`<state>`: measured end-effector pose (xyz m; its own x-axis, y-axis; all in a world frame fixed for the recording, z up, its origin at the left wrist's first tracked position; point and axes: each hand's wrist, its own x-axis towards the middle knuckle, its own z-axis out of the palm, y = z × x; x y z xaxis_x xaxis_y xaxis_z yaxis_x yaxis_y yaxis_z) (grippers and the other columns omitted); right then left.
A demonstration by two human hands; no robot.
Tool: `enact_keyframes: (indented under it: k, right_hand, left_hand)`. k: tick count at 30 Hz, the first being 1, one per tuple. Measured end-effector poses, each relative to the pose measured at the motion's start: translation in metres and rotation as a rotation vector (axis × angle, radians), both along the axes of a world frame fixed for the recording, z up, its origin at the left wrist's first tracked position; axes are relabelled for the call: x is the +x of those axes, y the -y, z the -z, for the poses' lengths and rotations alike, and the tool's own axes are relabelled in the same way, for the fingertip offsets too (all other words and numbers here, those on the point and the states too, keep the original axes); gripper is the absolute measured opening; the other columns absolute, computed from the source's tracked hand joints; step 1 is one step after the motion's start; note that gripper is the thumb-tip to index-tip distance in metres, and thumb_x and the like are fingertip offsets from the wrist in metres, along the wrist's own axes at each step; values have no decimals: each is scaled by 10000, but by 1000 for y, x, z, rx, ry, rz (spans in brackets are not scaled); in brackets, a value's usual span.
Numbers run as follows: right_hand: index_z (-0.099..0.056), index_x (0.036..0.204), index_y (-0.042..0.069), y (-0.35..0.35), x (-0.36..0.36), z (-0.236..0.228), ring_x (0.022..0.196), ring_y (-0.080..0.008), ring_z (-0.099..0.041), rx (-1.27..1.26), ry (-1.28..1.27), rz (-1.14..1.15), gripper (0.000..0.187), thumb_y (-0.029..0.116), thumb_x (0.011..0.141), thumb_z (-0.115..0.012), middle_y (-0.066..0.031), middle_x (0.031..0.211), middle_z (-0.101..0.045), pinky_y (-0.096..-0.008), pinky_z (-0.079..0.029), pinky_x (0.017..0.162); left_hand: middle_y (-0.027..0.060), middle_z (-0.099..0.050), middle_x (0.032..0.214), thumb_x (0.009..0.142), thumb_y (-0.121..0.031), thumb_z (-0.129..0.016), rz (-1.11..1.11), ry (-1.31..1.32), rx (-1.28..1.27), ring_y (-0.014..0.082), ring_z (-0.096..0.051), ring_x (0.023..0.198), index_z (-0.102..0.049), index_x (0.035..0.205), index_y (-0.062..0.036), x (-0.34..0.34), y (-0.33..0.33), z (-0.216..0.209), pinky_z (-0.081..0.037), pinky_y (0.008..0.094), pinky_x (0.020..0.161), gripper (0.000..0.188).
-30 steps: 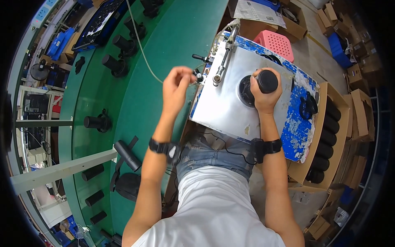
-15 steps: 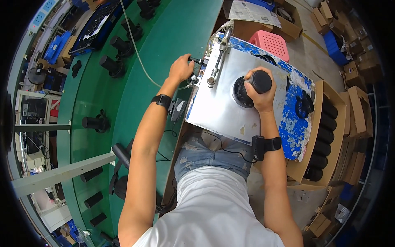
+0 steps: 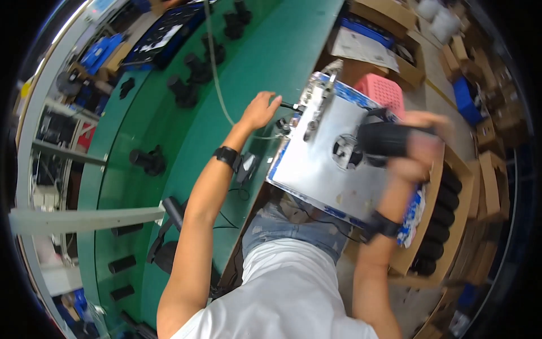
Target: The person picks up a base, places it on a machine, and fits a cylinder from the conveyor belt onto it. After pressing the assembled unit into the machine, they place the finished product into a box and repeat the process.
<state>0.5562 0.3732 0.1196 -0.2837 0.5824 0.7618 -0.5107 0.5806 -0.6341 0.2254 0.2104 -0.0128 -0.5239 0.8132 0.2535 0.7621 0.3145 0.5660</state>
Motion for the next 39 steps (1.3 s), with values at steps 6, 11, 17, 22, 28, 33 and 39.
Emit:
enact_keyframes:
  k: [6,11,17,22,28,33,39]
  right_hand:
    - [-511,1075,-21,106,-34,-119,996,-266,-508,199,316,-23,533,369,736,-640,-173,1089,-526,-391,-392,931]
    - [-527,1169,30,179,-63,-50,1265,-298,-412,24,430,-249,768,609,691,-688,-200,1345,-443,-407,-299,1048]
    - [-500,1261,30,167,0,-24,1268,-236,-418,-6,676,-68,558,329,813,-645,-126,1375,-440,-357,-350,1002]
    - [-557,1172,24,69,129,48,1080,-173,-543,-273,711,292,303,111,882,-575,-84,1167,-589,-294,-406,935]
    - [-607,1053,27,-26,266,179,793,-108,-593,-463,921,711,245,46,814,-655,-26,847,-628,-226,-462,690]
    - [-538,1219,127,-20,253,169,915,-327,-627,-391,1365,981,519,168,727,-700,-151,968,-651,-413,-500,788]
    - [-550,1214,130,-30,237,192,1044,-390,-595,-680,1524,947,547,203,698,-714,-226,1109,-628,-430,-487,875]
  left_hand:
    - [139,-597,1041,696,-225,-720,277,70,835,335,-558,989,-596,1033,-37,96,72,-168,-432,420,871,405]
    - [212,-591,1014,631,-268,-787,362,209,511,380,-590,925,-459,1197,12,166,125,-159,-456,447,836,712]
    - [201,-653,917,666,-218,-788,-363,218,503,323,-669,827,-450,1085,-6,8,175,-115,-531,398,720,579]
    - [209,-601,1143,640,-367,-818,-753,93,334,351,-583,1072,-555,1173,-2,-130,199,-37,-458,406,910,697]
    - [200,-625,1111,665,-325,-820,-916,60,243,389,-601,1012,-487,1215,-31,-189,189,28,-466,445,882,707]
    - [219,-620,1097,704,-277,-802,-873,-59,197,418,-588,1011,-450,1235,-24,-205,179,18,-471,457,859,685]
    - [243,-481,1281,748,-221,-754,-960,-112,111,424,-478,1164,-377,1327,-21,-186,184,10,-431,469,944,719]
